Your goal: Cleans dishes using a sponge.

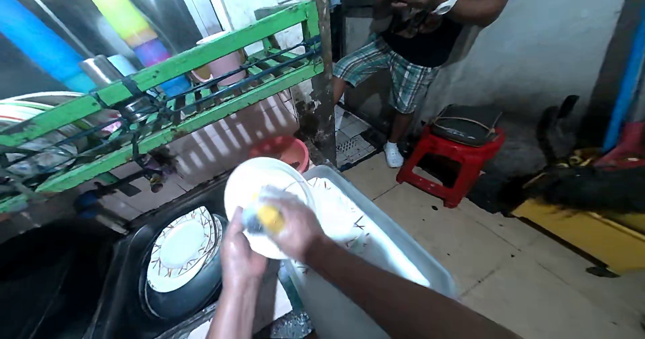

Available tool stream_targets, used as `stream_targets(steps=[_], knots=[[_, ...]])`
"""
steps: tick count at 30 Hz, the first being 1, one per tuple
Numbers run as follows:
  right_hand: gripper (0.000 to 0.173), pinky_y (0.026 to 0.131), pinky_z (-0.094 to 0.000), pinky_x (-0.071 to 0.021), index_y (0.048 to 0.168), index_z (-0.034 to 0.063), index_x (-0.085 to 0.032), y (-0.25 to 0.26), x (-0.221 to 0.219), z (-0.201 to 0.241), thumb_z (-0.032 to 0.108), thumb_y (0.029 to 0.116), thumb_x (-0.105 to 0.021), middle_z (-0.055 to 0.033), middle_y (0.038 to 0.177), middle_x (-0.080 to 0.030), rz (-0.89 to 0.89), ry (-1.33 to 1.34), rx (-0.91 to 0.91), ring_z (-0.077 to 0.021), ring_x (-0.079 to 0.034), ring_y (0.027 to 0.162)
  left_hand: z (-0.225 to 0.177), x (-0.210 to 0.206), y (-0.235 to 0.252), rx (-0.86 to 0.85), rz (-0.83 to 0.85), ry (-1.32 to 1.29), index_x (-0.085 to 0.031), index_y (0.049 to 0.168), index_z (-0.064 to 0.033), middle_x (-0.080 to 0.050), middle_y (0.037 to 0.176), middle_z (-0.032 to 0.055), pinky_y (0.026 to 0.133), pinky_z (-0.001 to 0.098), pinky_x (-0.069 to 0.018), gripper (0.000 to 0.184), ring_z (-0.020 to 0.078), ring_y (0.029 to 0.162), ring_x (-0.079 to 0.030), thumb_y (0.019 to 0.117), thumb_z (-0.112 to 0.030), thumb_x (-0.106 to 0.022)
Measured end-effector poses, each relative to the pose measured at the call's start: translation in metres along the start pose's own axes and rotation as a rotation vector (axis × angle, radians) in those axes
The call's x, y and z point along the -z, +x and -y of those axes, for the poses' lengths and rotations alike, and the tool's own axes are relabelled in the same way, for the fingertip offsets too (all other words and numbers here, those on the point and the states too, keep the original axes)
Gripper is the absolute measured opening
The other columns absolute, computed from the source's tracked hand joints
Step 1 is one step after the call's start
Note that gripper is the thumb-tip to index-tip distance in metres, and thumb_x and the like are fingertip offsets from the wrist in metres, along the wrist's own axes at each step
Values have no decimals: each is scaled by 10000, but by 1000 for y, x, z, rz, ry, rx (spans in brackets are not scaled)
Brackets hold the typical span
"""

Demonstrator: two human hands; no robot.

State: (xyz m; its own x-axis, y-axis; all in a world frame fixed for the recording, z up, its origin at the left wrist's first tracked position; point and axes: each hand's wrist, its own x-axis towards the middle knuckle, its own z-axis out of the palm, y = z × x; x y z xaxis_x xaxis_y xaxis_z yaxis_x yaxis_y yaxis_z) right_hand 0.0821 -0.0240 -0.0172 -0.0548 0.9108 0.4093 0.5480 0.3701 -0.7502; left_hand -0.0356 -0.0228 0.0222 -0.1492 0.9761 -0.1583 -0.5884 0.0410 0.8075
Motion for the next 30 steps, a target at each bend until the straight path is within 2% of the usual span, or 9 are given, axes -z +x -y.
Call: stream_targets(steps=[3,6,8,14,17,20,24,27,30], knots=[[407,1194,-490,-411,1270,111,-696,-12,-21,-34,342,937,-661,-100,1407,-645,-196,-19,443,-252,-526,1406,-26,4,12,-60,-55,-105,-561,1234,-145,-706,1033,79,783,470,-620,370,214,947,-720,1106,-372,-298],[501,1097,-460,-494,1375,17,-607,-1,8,-62,206,927,-731,-143,1352,-654,-166,154,-149,-243,-610,1279,-26,16,1,-39,7,-131,-573,1221,-130,-728,1021,104,775,502,-628,398,249,937,-739,1108,-354,-264],[532,957,-639,-505,1395,-10,-543,18,31,-57,291,981,-686,-277,1222,-654,-173,179,-513,-427,-644,1125,-14,18,-14,22,49,-65,-584,1185,-87,-734,975,120,752,474,-638,375,243,893,-747,1105,-292,-280],[577,1144,-524,-434,1383,81,-629,29,25,12,269,858,-779,-110,1444,-607,-119,126,5,-275,-544,1371,7,14,-36,39,205,233,-584,1227,37,-724,1000,151,831,422,-629,376,217,920,-736,1103,-217,-336],[540,958,-558,-531,1419,1,-532,40,39,1,121,931,-729,-234,1258,-657,-173,428,-371,-350,-652,1132,-7,17,-38,-98,236,157,-626,1159,-30,-749,968,88,809,402,-643,378,178,905,-749,1096,-231,-312],[451,737,-408,-559,1408,77,-474,56,41,-26,162,982,-596,-143,1080,-643,-396,941,-731,-215,-649,884,-22,22,-19,-279,190,114,-603,1202,-131,-755,1005,7,826,377,-639,457,122,959,-737,1107,-395,-242],[246,686,-329,-548,1213,95,-567,50,48,-7,237,1024,-498,-45,933,-626,-599,1266,-587,-127,-629,795,-19,36,12,-185,-34,175,-434,1444,-149,-653,1228,93,867,494,-585,691,232,1085,-668,1068,-595,-63],[319,604,-232,-551,1111,180,-574,45,70,-9,403,1063,-352,27,810,-637,-429,1485,-333,-64,-628,673,-19,58,18,211,41,79,-443,1422,-62,-640,1239,247,819,656,-565,723,430,1072,-672,1055,-620,-167],[322,607,-294,-586,1096,62,-557,53,83,-40,246,995,-314,-72,793,-695,-174,1202,-336,-141,-679,664,-35,53,6,219,50,-27,-603,972,-15,-720,852,164,668,433,-639,250,258,773,-739,941,-161,-403]])
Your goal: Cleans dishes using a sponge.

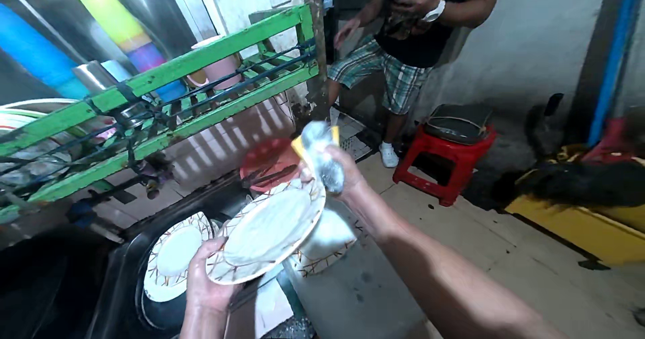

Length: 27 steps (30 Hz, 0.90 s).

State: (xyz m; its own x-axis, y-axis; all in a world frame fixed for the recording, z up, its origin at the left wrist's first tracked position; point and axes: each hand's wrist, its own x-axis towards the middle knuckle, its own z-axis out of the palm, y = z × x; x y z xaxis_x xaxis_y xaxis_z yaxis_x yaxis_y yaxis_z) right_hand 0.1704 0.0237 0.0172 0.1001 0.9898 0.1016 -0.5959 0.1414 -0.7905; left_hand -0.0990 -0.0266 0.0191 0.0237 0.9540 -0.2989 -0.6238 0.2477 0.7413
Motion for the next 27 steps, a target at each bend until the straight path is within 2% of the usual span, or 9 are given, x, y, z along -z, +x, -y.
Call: stream_targets(steps=[2,5,9,11,13,15,18,20,27], knots=[[328,779,-407,-568,1288,-10,-571,-1,5,0,96,981,-532,-148,999,-679,-76,-566,-175,-216,-664,858,-2,-4,-6,-22,71,68,-592,960,-37,-719,778,118,595,375,-627,229,198,693,-733,774,7,-465],[473,952,-636,-520,1355,47,-608,-17,-15,-35,195,924,-734,-251,1181,-683,-1,-1157,-269,-410,-669,1094,16,-15,-4,73,246,238,-448,1343,-30,-701,1026,171,716,441,-637,694,252,878,-729,668,95,-551],[621,1179,-442,-405,1426,63,-582,-53,-35,-79,339,891,-735,-139,1425,-613,215,-1068,103,-251,-542,1366,53,-39,-20,24,160,481,-527,1197,-15,-697,960,98,683,352,-606,542,165,817,-700,679,142,-543],[600,1089,-537,-473,1445,34,-536,-42,-21,-70,278,935,-736,-209,1369,-617,35,-1015,25,-340,-595,1272,58,-39,-33,-31,236,566,-231,1592,-95,-549,1419,126,880,360,-599,984,164,1142,-653,689,122,-556],[549,942,-665,-506,1434,20,-514,-24,-7,-51,264,977,-696,-288,1252,-644,-204,-984,-69,-453,-639,1135,64,-39,-44,-22,285,595,-56,1648,-144,-382,1589,122,981,368,-561,1109,164,1302,-564,700,74,-587],[519,899,-668,-519,1400,22,-544,-21,-6,-40,269,975,-709,-284,1178,-669,-250,-1019,-20,-451,-663,1075,65,-41,-53,71,277,516,-148,1614,-97,-519,1458,112,932,371,-583,997,163,1203,-626,741,79,-598],[452,863,-554,-573,1263,4,-641,-51,-32,-37,237,898,-774,-201,1067,-709,48,-1054,199,-332,-698,978,46,-40,-39,257,346,422,-571,1139,-60,-736,923,52,703,338,-626,439,136,818,-728,712,30,-618],[464,914,-487,-553,1191,38,-711,-59,-46,-46,264,796,-801,-131,1077,-730,234,-1026,422,-254,-690,1026,36,-33,-24,261,454,392,-669,962,-96,-742,852,14,697,310,-610,354,104,779,-717,654,71,-619],[539,921,-642,-521,1362,2,-570,-23,-20,-32,238,912,-749,-264,1146,-684,-211,-1096,36,-418,-676,1064,46,-25,-40,188,403,360,-507,1245,-46,-741,978,54,779,351,-634,459,142,887,-737,804,-20,-629]])
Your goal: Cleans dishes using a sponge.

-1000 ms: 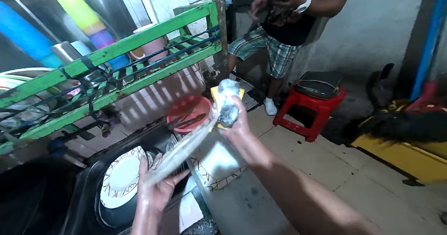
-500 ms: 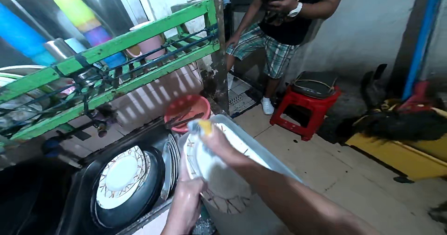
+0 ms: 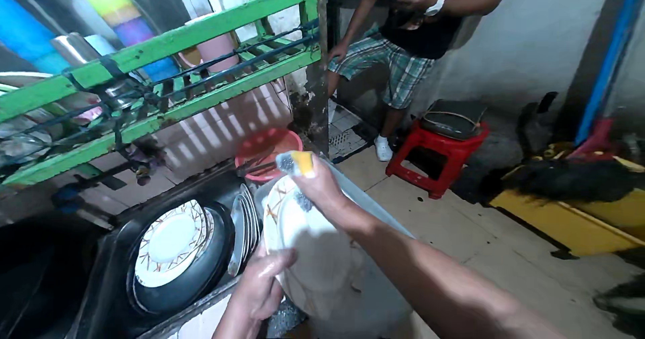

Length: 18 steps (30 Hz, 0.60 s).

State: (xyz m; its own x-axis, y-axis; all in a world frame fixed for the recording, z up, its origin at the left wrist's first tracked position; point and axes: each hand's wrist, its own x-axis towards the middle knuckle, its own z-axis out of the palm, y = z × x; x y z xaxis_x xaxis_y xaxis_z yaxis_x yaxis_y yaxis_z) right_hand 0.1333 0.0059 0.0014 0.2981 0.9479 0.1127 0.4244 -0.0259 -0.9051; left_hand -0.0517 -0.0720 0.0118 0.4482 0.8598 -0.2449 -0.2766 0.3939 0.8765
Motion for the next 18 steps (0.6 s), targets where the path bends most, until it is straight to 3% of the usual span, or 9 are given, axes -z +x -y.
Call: stream_targets(steps=[2,5,7,9,10,12,14,16,18], knots=[[469,845,-568,-576,1265,29,-654,-30,-9,8,221,857,-782,-187,1045,-720,64,17,282,-331,-705,964,-5,7,6,80,104,-67,-635,1079,-98,-746,924,40,752,336,-624,320,127,846,-731,762,-54,-653],[504,953,-464,-567,1256,101,-702,-47,-33,9,270,789,-789,-92,1140,-731,136,76,632,-226,-688,1084,-8,14,9,34,96,-14,-679,988,-102,-749,906,23,748,333,-614,384,115,841,-723,656,72,-594],[527,1015,-480,-537,1332,62,-651,-30,-32,-8,180,839,-797,-141,1249,-687,122,164,469,-251,-655,1160,-3,10,4,-44,-78,-7,-587,1021,-31,-728,859,63,702,347,-626,405,145,791,-728,642,113,-576],[548,1041,-537,-512,1379,27,-602,-7,-27,-26,182,883,-776,-190,1318,-654,-30,84,274,-319,-640,1209,7,9,5,-117,-231,-59,-596,945,3,-714,779,93,639,361,-623,310,172,710,-724,652,98,-561],[573,1083,-557,-479,1404,29,-584,-2,-28,-29,197,890,-776,-193,1376,-629,-74,31,237,-340,-610,1272,10,7,8,-143,-278,-103,-599,937,17,-710,780,115,638,378,-624,247,195,708,-724,705,78,-539],[620,1131,-589,-435,1455,77,-550,-20,-37,-20,204,896,-785,-181,1466,-568,-32,-9,284,-372,-541,1355,8,7,17,-208,-286,-214,-611,1054,10,-724,875,149,702,416,-636,196,227,789,-737,939,-43,-462],[600,1129,-553,-448,1419,115,-600,-49,-60,-7,274,867,-774,-145,1404,-623,61,-31,437,-331,-560,1337,-3,19,26,-332,-239,-267,-614,1213,-78,-726,1011,117,809,432,-627,348,210,927,-727,1081,-295,-376],[516,1198,-514,-399,1320,116,-672,-65,-75,-11,316,857,-784,-92,1351,-677,112,-52,685,-261,-569,1360,-24,34,28,-434,-296,-278,-616,1229,-144,-728,1038,65,818,422,-623,438,180,957,-720,1097,-435,-316],[506,1257,-494,-287,1387,180,-639,-55,-57,-18,325,912,-736,-44,1465,-601,330,-202,633,-221,-478,1439,-37,47,22,-474,-328,-321,-618,1231,-137,-738,1044,83,796,445,-634,474,203,949,-735,1092,-469,-309]])
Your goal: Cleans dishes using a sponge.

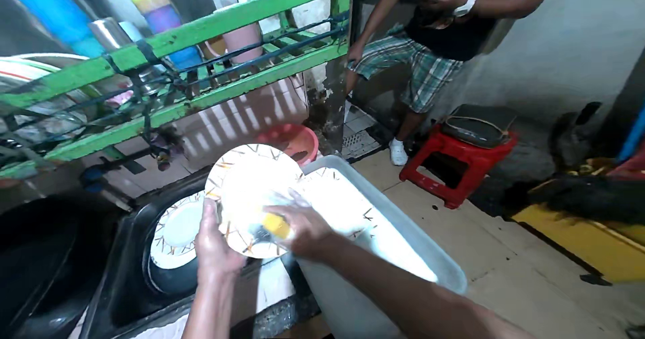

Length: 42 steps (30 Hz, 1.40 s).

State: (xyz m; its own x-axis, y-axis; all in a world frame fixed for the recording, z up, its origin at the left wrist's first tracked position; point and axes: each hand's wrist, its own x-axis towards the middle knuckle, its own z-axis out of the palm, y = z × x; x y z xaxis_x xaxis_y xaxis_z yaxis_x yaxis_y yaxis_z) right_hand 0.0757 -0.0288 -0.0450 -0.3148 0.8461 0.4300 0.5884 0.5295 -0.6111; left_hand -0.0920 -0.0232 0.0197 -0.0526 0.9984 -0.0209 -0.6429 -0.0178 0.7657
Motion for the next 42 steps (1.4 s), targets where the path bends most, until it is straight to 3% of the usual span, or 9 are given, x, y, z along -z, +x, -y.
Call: stream_targets(steps=[4,11,14,18,23,28,34,39,42], knots=[[539,1193,-587,-358,1413,134,-615,18,35,-45,229,904,-764,-145,1456,-591,-52,-154,-247,-365,-496,1407,8,6,-16,114,10,48,-588,1295,-125,-732,1092,112,811,462,-634,471,231,976,-735,1106,-404,-258],[509,1136,-517,-454,1342,116,-666,22,-9,23,243,857,-757,-111,1368,-662,-96,-37,113,-287,-578,1338,10,-6,-6,108,-114,53,-630,1180,-113,-728,976,88,767,433,-623,491,204,895,-725,1100,-462,-294],[424,1250,-450,-320,1305,85,-690,16,-4,11,162,890,-732,-84,1441,-623,32,-29,328,-218,-487,1439,-1,5,-4,171,-76,112,-602,1251,-106,-728,1023,110,787,443,-624,499,222,921,-728,1102,-460,-282],[452,1182,-580,-359,1285,195,-727,51,24,-21,229,838,-779,-89,1409,-641,-103,-242,300,-312,-554,1357,3,1,-14,342,-54,160,-594,1293,-73,-724,1051,170,776,470,-627,469,273,925,-733,1108,-405,-320],[481,1057,-599,-435,1290,204,-717,44,38,-50,391,851,-778,-128,1253,-691,-170,-355,41,-372,-607,1206,-6,-1,-9,142,-95,-18,-601,1283,-109,-727,1083,139,785,473,-631,448,251,953,-737,1101,-409,-323],[430,984,-555,-515,1291,207,-702,-11,-37,4,440,936,-633,-90,1198,-725,-107,-184,58,-304,-668,1149,1,12,14,10,-340,28,-588,1312,-134,-704,1167,85,846,478,-604,440,219,1047,-703,1085,-449,-382],[491,1111,-539,-428,1340,98,-638,-15,18,25,402,956,-670,-166,1320,-649,560,-22,-154,-349,-576,1282,26,97,62,-65,-773,-15,-438,1476,-105,-497,1470,149,1035,584,-461,522,306,1328,-508,1093,-455,-384],[493,1084,-569,-447,1295,2,-634,-66,76,-25,269,902,-766,-233,1337,-616,891,-84,-465,-395,-573,1276,28,185,79,-103,-952,-132,-393,1440,-46,-487,1347,199,895,513,-521,393,321,1139,-557,1072,-183,-375],[476,1086,-589,-443,1308,55,-657,-101,77,-48,209,877,-788,-219,1347,-612,876,-126,-458,-410,-548,1300,33,172,86,-3,-904,-114,-349,1456,-24,-448,1370,217,937,512,-504,416,333,1169,-530,1052,-118,-386]])
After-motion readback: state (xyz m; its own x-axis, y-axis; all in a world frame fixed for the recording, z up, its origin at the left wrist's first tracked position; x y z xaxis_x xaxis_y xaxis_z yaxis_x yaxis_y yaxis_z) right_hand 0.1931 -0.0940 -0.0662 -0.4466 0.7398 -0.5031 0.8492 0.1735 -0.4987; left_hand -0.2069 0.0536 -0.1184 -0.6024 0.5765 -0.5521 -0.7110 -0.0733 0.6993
